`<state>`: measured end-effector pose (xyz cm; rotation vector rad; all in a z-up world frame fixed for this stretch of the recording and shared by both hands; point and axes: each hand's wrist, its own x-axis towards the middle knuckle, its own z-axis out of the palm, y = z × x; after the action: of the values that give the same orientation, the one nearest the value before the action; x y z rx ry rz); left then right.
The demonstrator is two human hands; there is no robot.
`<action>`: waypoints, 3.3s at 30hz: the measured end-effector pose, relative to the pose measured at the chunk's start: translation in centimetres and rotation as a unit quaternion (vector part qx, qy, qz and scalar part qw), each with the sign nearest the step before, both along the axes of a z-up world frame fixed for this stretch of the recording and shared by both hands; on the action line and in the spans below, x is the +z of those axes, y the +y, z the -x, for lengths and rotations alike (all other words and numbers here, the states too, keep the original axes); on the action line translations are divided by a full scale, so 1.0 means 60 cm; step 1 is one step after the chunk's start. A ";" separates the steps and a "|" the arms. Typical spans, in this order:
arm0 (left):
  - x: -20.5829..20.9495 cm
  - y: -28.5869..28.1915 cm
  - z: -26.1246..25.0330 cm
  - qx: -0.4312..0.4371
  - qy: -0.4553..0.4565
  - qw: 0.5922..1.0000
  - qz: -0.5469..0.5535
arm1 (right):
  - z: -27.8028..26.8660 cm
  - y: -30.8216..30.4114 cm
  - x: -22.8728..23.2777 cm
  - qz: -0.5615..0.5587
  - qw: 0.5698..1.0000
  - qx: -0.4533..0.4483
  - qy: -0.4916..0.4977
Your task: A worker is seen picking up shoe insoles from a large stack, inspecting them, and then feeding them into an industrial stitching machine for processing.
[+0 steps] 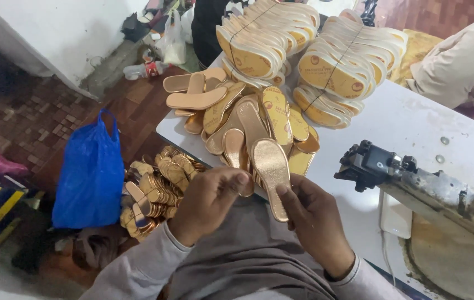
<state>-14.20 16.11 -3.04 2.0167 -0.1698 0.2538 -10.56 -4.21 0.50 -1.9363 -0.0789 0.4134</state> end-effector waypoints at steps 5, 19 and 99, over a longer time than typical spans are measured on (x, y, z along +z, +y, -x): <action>-0.002 0.064 -0.039 0.085 0.012 0.995 -0.055 | -0.060 0.027 -0.038 -0.004 0.997 -0.022 -0.075; -0.151 0.306 -0.369 0.178 0.171 0.916 -0.316 | -0.070 0.019 -0.174 0.382 0.810 0.104 -0.432; -0.022 -0.022 -0.035 -0.126 0.199 0.863 0.447 | -0.094 0.055 -0.043 0.080 0.867 0.087 -0.485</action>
<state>-12.12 14.79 -4.35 1.0608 -0.0324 -0.2326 -4.95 -0.91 -2.07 -2.1307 -0.8984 -0.4974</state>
